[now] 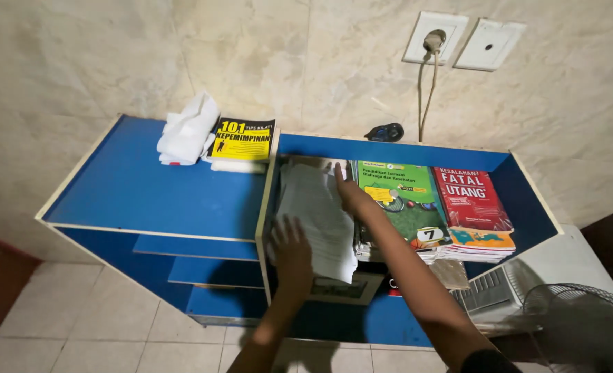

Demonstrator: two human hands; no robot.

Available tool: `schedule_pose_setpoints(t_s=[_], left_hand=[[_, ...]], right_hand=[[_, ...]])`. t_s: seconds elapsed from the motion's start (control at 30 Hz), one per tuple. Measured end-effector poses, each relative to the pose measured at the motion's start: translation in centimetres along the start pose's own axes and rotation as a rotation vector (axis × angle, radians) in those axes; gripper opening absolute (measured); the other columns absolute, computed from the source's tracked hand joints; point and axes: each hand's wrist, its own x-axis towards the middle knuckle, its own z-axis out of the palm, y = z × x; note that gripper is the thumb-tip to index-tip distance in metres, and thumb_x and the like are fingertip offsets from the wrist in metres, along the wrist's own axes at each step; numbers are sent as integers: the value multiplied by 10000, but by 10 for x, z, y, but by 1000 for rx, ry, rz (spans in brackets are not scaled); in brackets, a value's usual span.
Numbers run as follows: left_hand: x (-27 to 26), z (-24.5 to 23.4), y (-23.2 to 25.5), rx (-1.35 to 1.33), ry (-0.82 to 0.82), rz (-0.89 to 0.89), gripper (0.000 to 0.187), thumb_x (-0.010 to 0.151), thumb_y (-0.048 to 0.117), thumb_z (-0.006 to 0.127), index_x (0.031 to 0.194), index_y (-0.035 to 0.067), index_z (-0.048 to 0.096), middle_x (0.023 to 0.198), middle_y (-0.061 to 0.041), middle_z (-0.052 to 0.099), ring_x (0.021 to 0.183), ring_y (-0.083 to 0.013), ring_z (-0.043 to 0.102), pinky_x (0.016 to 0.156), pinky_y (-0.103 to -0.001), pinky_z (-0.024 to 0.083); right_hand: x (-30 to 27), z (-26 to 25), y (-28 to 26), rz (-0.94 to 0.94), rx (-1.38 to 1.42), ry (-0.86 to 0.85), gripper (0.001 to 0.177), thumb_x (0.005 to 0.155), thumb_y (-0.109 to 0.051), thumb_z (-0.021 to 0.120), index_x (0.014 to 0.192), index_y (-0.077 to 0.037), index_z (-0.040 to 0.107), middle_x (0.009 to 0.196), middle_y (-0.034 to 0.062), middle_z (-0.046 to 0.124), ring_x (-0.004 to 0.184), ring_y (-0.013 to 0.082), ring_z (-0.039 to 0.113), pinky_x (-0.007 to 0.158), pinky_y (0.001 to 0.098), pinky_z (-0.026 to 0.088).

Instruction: Organize books and decorative items on a blue bookshelf.

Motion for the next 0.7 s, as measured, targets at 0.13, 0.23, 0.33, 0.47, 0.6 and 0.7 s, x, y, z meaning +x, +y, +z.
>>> schedule_pose_setpoints(t_s=[0.13, 0.23, 0.33, 0.47, 0.6, 0.7], left_hand=[[42, 69, 6, 218, 267, 218, 937, 834, 304, 728, 1599, 25, 265, 1647, -218, 216, 1521, -469, 131, 1170, -587, 205], [60, 81, 12, -130, 311, 400, 818, 934, 503, 616, 1582, 96, 329, 1644, -208, 259, 1538, -473, 140, 1189, -650, 162], [74, 91, 13, -129, 126, 361, 794, 926, 584, 560, 1578, 206, 312, 1646, -204, 208, 1507, -494, 98, 1172, -663, 121], [82, 103, 11, -182, 281, 306, 815, 922, 628, 569, 1568, 187, 338, 1640, -233, 232, 1507, -489, 145, 1189, -638, 144], [89, 112, 7, -164, 312, 287, 902, 880, 584, 600, 1580, 86, 327, 1637, -235, 253, 1501, -485, 180, 1190, -603, 161], [99, 128, -9, -300, 353, 360, 867, 968, 526, 561, 1640, 29, 331, 1667, -244, 281, 1526, -508, 203, 1215, -604, 180]], right_hand=[[32, 28, 20, -99, -41, 103, 1186, 686, 264, 551, 1573, -91, -151, 1560, 526, 9, 1142, 498, 610, 863, 478, 559], [25, 24, 19, -162, -64, 204, 1210, 686, 221, 577, 1643, -35, -118, 1471, 575, 62, 1238, 558, 520, 975, 506, 499], [0, 16, -6, -277, 88, 542, 1112, 615, 257, 539, 1614, -20, 136, 1503, 434, 282, 1348, 565, 427, 1088, 493, 453], [-2, 56, -27, -305, -21, 704, 849, 819, 112, 609, 1613, 3, 330, 1534, 301, 406, 1405, 498, 420, 1204, 522, 390], [4, 83, -37, -313, -88, 632, 764, 843, -53, 684, 1553, -20, 404, 1595, 255, 360, 1431, 530, 352, 1208, 538, 339], [-19, 50, -67, -33, -12, 438, 746, 853, -204, 690, 1520, -73, 381, 1630, 230, 272, 1473, 517, 261, 1090, 586, 326]])
